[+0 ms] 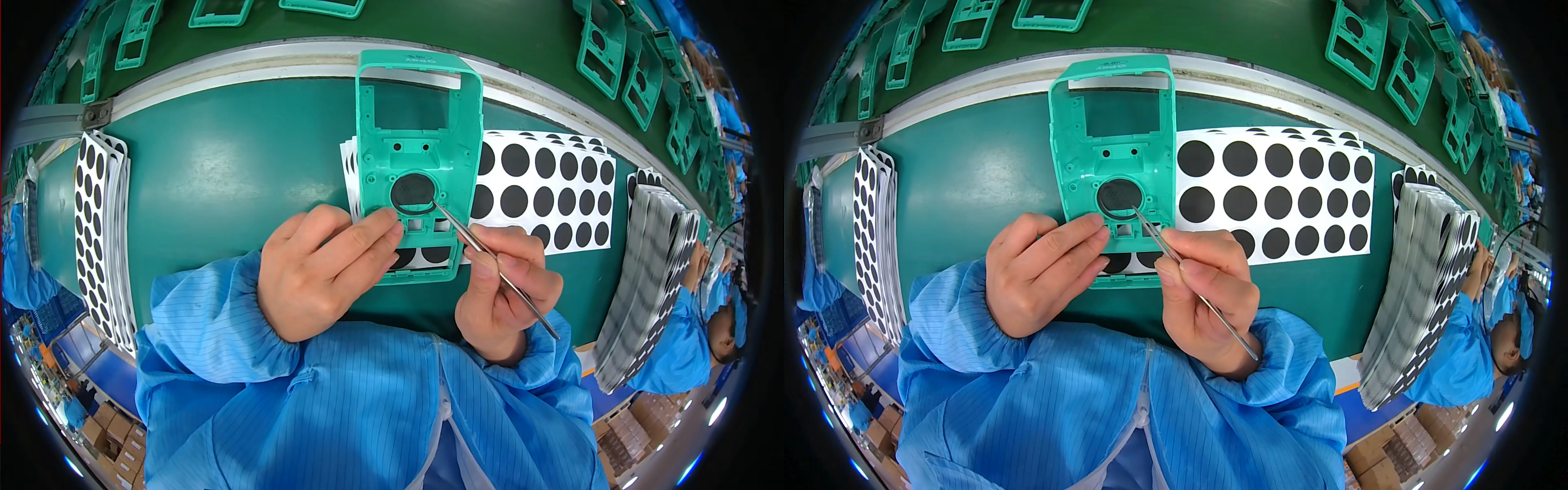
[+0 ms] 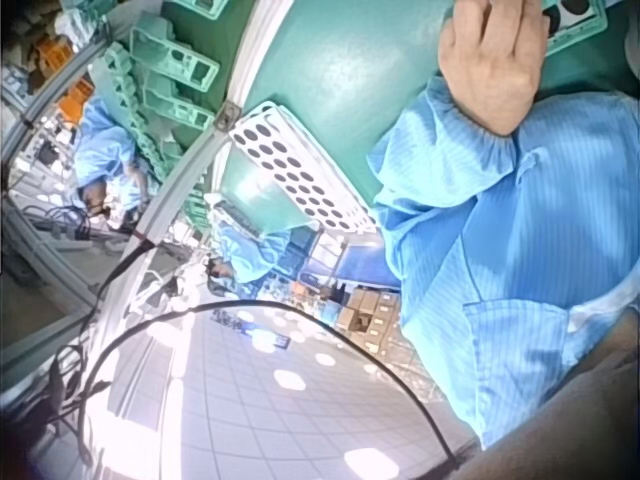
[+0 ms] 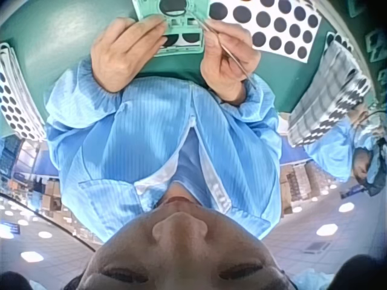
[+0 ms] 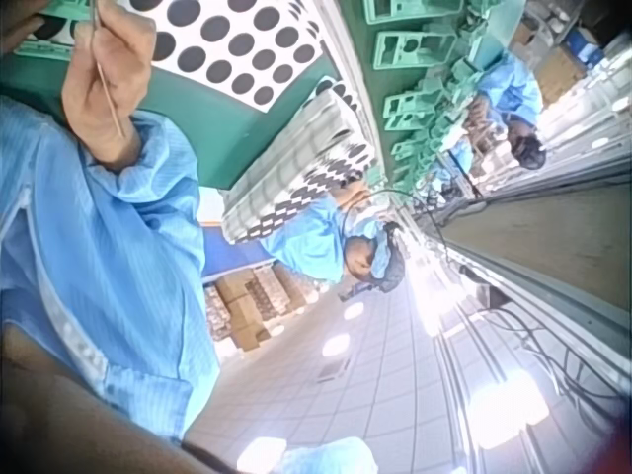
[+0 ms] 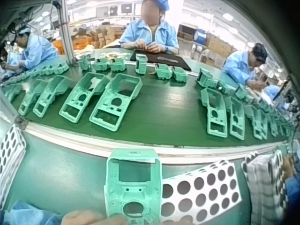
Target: The person applies circular stickers to plastic housings using tweezers.
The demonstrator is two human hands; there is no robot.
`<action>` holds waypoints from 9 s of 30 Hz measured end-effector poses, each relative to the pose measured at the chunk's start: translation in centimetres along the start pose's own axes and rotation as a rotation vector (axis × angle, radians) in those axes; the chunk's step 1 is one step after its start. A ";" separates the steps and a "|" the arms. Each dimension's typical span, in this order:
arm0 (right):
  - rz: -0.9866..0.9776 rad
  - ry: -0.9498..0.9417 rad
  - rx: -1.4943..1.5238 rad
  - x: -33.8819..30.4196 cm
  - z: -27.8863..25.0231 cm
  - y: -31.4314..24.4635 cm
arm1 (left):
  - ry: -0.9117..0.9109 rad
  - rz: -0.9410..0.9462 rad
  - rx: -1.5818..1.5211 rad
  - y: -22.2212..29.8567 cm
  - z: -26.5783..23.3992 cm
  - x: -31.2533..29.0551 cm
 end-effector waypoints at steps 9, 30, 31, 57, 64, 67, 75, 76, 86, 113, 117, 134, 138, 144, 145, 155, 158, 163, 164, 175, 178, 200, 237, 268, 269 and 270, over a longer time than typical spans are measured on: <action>0.040 -0.004 0.005 0.3 0.3 -0.1 | 0.043 0.040 0.025 -0.1 0.1 -0.3; 0.183 0.106 -0.108 1.6 0.6 0.6 | -0.038 -0.067 0.139 -0.4 -0.6 0.4; 0.173 0.115 -0.107 1.7 0.6 0.6 | -0.077 -0.076 0.167 -0.5 -0.5 0.6; 0.144 0.096 -0.103 2.2 -0.8 -0.9 | -0.044 -0.022 0.383 -1.1 0.7 2.3; 0.563 -0.335 0.019 6.5 0.3 2.2 | -0.164 -0.041 0.214 -1.8 -0.2 2.9; 0.550 -0.450 0.028 7.3 1.1 2.6 | -0.183 -0.038 0.146 -1.9 -0.4 2.9; 0.610 -0.575 0.038 7.8 1.8 3.4 | -0.162 -0.010 0.143 -1.9 -0.4 2.8; 0.584 -0.615 0.021 8.0 2.1 3.3 | -0.167 -0.015 0.142 -1.9 -0.5 2.8; 0.705 -0.663 0.070 7.9 2.2 4.6 | -0.167 -0.015 0.151 -1.9 -0.4 2.8; 0.659 -0.823 0.061 9.3 2.8 4.6 | -0.165 -0.020 0.143 -1.9 -0.3 2.9; 0.671 -0.829 0.062 9.3 3.0 4.7 | -0.168 -0.019 0.159 -1.9 -0.3 2.9; 0.745 -0.785 0.080 8.9 2.8 5.8 | -0.194 0.009 0.188 -1.9 -0.1 2.7; 0.750 -0.785 0.089 8.8 2.8 5.9 | -0.192 0.006 0.190 -1.9 -0.2 2.7; 0.744 -0.795 0.077 8.9 2.7 5.9 | -0.189 0.003 0.187 -1.8 -0.2 2.7; 0.767 -0.795 0.101 8.8 2.7 6.0 | -0.185 0.003 0.185 -1.8 -0.2 2.7; 0.771 -0.786 0.134 8.8 2.7 6.0 | -0.189 -0.008 0.161 -1.9 -0.2 2.8; 0.789 -0.770 0.169 8.9 2.6 6.3 | -0.192 -0.014 0.163 -1.9 -0.2 2.9; 0.777 -0.764 0.174 8.9 2.5 6.2 | -0.206 -0.013 0.171 -1.9 -0.1 2.9; 0.760 -0.775 0.155 8.9 2.6 6.2 | -0.206 -0.013 0.171 -1.9 -0.1 2.9; 0.747 -0.758 0.100 8.9 2.6 5.8 | -0.189 -0.016 0.174 -1.8 -0.1 2.9; 0.742 -0.763 0.088 8.9 2.6 5.7 | -0.195 -0.013 0.170 -1.8 -0.2 2.9; 0.426 -0.600 0.032 10.2 1.6 2.7 | -0.161 0.015 0.206 -1.1 0.0 3.0; 0.521 -0.116 -1.038 18.5 -19.9 22.1 | -0.209 0.002 0.054 -0.4 -0.5 2.1; 0.686 0.216 0.076 4.0 -3.3 7.0 | -0.242 -0.039 0.034 -1.4 1.8 3.3; 0.683 0.214 0.076 3.8 -3.3 7.3 | -0.235 -0.030 0.021 -1.2 2.2 3.9; 0.680 0.213 0.076 3.7 -3.3 7.4 | -0.230 -0.021 0.007 -1.1 2.5 4.1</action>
Point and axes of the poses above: each hand's wrist, its own x-axis towards the middle knuckle, its own z-axis out of the palm, y = z × x, the point moved 7 cm from there along x, towards the middle knuckle, and after that the axes turned 5 degrees about -z, right-handed, at the moved point
